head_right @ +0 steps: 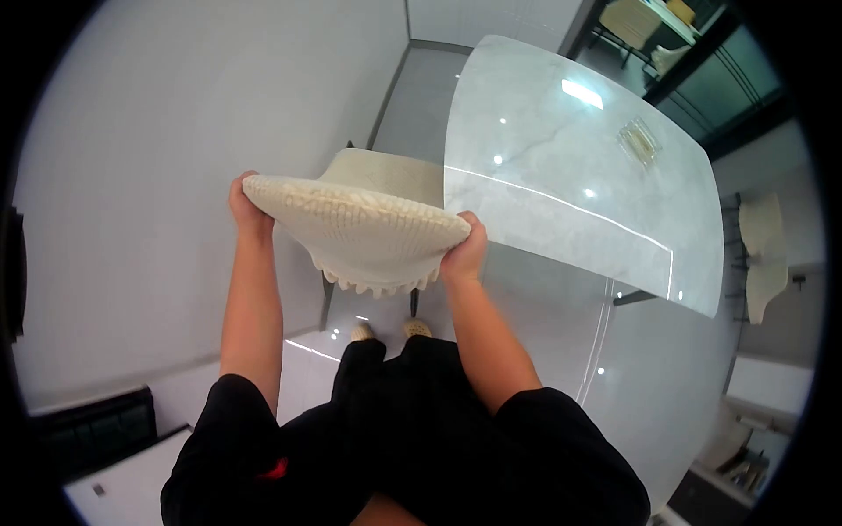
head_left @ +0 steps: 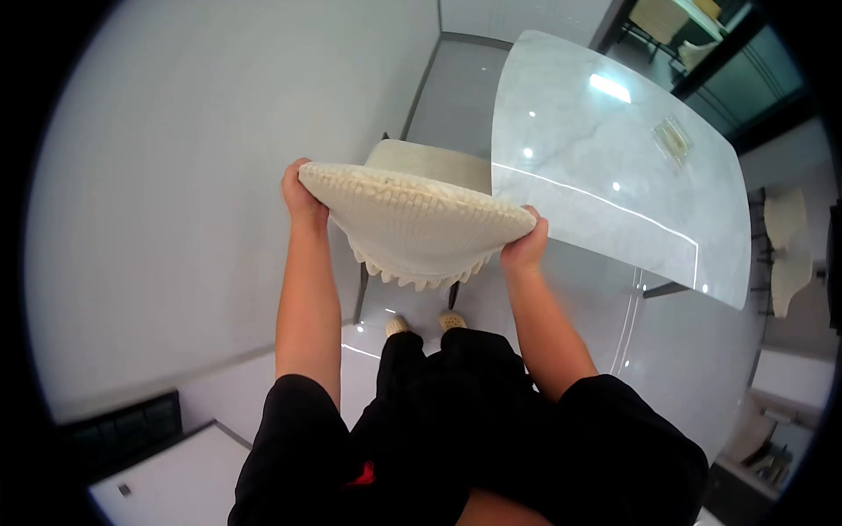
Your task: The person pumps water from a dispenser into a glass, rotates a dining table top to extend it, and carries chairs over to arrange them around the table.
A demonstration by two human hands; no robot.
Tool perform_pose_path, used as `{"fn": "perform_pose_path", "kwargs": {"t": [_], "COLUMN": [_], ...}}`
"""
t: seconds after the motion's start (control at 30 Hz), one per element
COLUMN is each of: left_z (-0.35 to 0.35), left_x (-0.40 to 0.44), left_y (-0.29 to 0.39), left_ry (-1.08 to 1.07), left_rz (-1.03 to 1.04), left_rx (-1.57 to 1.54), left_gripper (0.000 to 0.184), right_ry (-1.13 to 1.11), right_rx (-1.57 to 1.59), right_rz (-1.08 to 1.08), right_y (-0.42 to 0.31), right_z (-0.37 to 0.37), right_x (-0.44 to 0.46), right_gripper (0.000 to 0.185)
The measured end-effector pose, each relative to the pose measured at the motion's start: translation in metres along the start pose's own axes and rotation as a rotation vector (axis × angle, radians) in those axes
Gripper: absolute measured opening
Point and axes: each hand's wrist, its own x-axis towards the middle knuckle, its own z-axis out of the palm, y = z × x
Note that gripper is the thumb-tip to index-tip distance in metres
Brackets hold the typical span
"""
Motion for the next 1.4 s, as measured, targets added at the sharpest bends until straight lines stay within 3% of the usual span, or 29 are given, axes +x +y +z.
{"fn": "perform_pose_path", "kwargs": {"t": [0.1, 0.3, 0.37, 0.5, 0.57, 0.67, 0.73, 0.83, 0.9, 1.07, 1.2, 1.33, 1.4], "left_z": [0.021, 0.011, 0.001, 0.013, 0.025, 0.056, 0.064, 0.058, 0.050, 0.053, 0.053, 0.046, 0.064], "left_x": [0.055, 0.153, 0.183, 0.223, 0.220, 0.242, 0.247, 0.236, 0.232, 0.230, 0.274, 0.321, 0.347], "left_y": [-0.016, -0.070, -0.076, -0.084, -0.089, -0.093, -0.096, -0.095, -0.094, -0.083, -0.083, -0.111, -0.134], "left_ry": [-0.048, -0.095, -0.307, -0.388, -0.263, -0.188, -0.155, -0.068, 0.058, 0.025, -0.008, -0.034, -0.045], "left_rz": [-0.087, -0.285, -0.321, -0.309, -0.118, -0.317, -0.331, -0.339, -0.315, -0.512, -0.681, -0.749, -0.752], "left_rx": [0.089, 0.047, 0.045, 0.045, 0.368, 0.265, 0.306, 0.326, 0.354, 0.217, 0.428, 0.473, 0.463], "left_gripper": [0.017, 0.016, 0.017, 0.017, 0.018, 0.019, 0.020, 0.022, 0.031, 0.043, 0.041, 0.037, 0.036], "right_ry": [0.056, 0.164, 0.056, -0.038, -0.016, 0.086, -0.054, -0.052, -0.222, -0.172, -0.155, -0.518, -0.561], "right_rx": [-0.025, -0.505, -0.889, -1.245, -1.274, -1.278, -1.544, -1.738, -1.992, -2.084, -2.136, -2.395, -2.312], "right_rz": [-0.137, -0.404, -0.856, -0.814, -0.826, -0.674, -0.898, -0.836, -0.673, -0.653, -0.500, -0.270, -0.268], "right_y": [0.017, 0.070, 0.079, 0.088, 0.090, 0.067, 0.026, -0.001, -0.003, 0.010, 0.021, 0.069, 0.101], "right_z": [0.005, 0.012, 0.033, 0.037, 0.036, 0.046, 0.064, 0.072, 0.082, 0.088, 0.102, 0.109, 0.100], "right_x": [0.003, 0.009, 0.001, 0.008, 0.018, 0.051, 0.076, 0.090, 0.098, 0.099, 0.101, 0.095, 0.101], "right_gripper": [0.022, 0.030, 0.033, 0.042, 0.041, 0.040, 0.034, 0.033, 0.034, 0.032, 0.032, 0.026, 0.015]}}
